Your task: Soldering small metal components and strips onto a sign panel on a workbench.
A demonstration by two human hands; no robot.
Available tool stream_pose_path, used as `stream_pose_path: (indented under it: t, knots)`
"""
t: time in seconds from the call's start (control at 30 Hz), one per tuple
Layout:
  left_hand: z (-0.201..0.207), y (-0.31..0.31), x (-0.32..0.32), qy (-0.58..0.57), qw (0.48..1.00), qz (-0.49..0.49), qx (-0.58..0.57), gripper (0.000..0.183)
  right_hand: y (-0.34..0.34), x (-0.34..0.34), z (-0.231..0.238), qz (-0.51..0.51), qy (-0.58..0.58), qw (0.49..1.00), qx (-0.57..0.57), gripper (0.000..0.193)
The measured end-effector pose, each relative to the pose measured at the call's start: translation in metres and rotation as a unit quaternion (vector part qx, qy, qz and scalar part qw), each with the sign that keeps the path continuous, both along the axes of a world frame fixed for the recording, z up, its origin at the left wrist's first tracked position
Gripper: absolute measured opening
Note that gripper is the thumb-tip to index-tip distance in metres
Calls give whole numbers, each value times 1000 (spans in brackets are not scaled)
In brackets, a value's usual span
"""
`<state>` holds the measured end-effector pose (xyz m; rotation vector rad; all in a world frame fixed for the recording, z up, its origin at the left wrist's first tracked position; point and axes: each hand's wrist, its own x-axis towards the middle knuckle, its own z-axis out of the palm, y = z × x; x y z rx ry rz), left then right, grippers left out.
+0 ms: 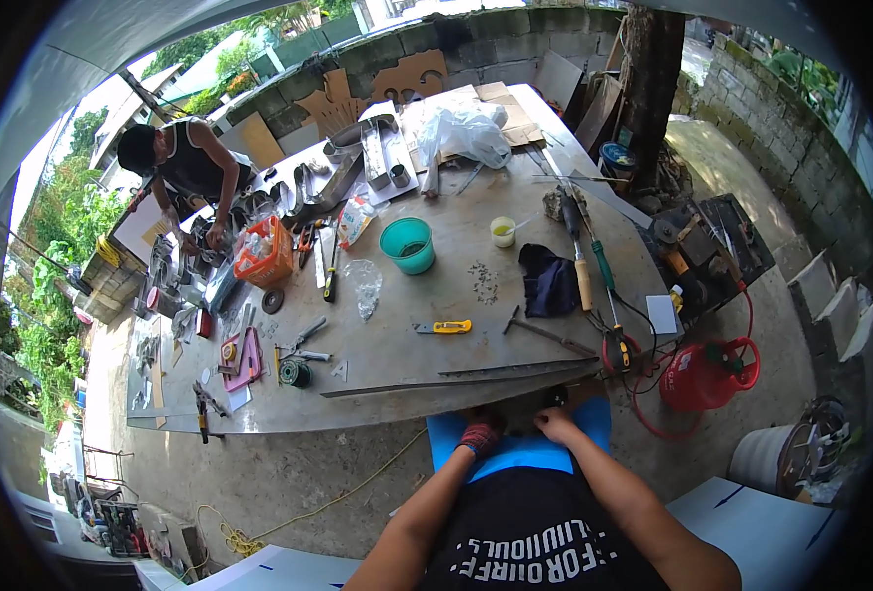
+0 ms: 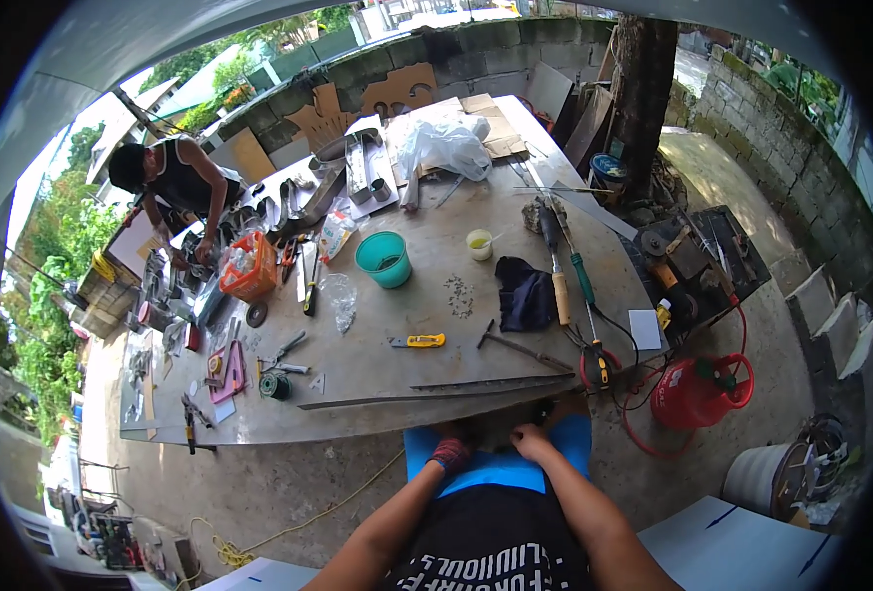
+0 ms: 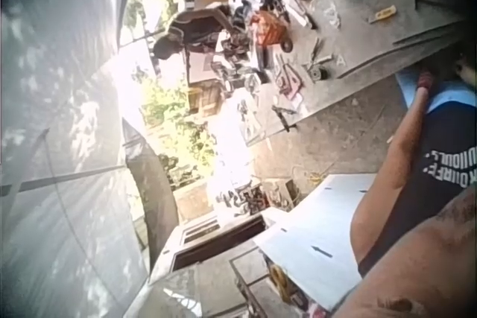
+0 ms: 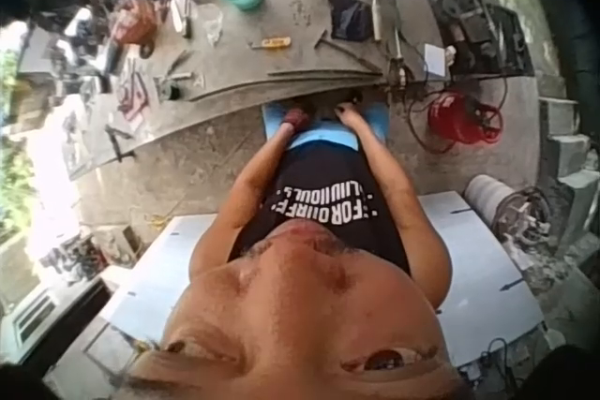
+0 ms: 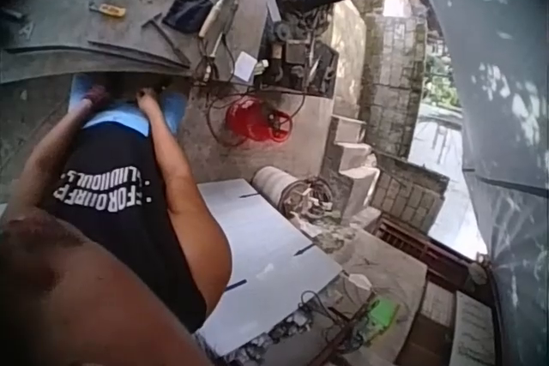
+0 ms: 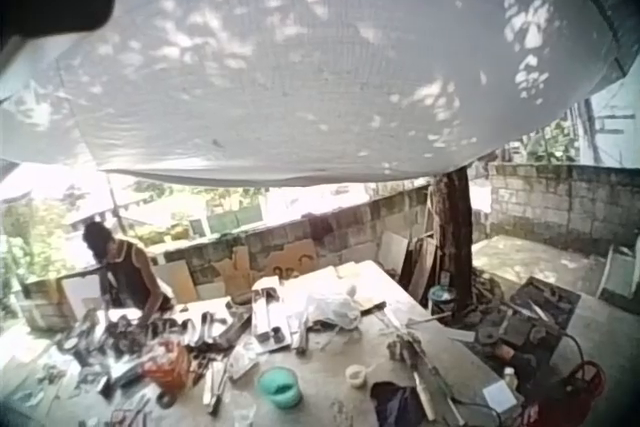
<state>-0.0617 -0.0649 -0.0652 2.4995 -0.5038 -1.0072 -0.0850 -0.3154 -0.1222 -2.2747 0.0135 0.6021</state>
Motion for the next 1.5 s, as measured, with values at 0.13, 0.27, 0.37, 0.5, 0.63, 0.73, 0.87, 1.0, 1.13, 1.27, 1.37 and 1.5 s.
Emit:
stream_pose_path:
  t: [0.13,0.27,0.37,0.5,0.63,0.73,0.87,1.0,1.13,1.27,1.37,1.5]
  knots:
    - [-84,38,-12,-50,997,48,38,45,22,16,24,12,-7,999,32,33]
    - [-51,8,-13,-61,993,77,-60,34,4,5,5,-12,18,999,26,33]
    - [-67,0,-4,-83,993,47,-73,35,-1,3,2,-31,5,999,36,32]
    - [-145,50,-13,-155,987,40,-27,30,34,19,34,18,-1,999,37,31]
    - [-46,4,-1,-47,995,47,-73,35,-4,2,-6,-26,6,999,22,31]
    - [-52,10,-2,-62,993,67,-79,35,4,9,-2,-12,-1,999,36,30]
    - [-41,10,0,-67,995,51,-52,35,10,12,9,-16,40,999,24,33]
    - [-44,18,-10,-128,986,52,-89,33,9,12,-7,-20,59,997,46,34]
    - [-34,8,-7,-66,992,77,-77,35,-2,6,-25,-11,-17,999,37,27]
    - [-14,0,0,-64,993,63,-70,35,-7,4,-31,-30,-11,999,21,28]
    - [-6,10,-6,-52,994,69,-59,36,2,6,-22,-20,-23,999,30,30]
    - [8,8,-1,-42,993,103,-49,36,8,9,-5,-13,2,999,31,31]
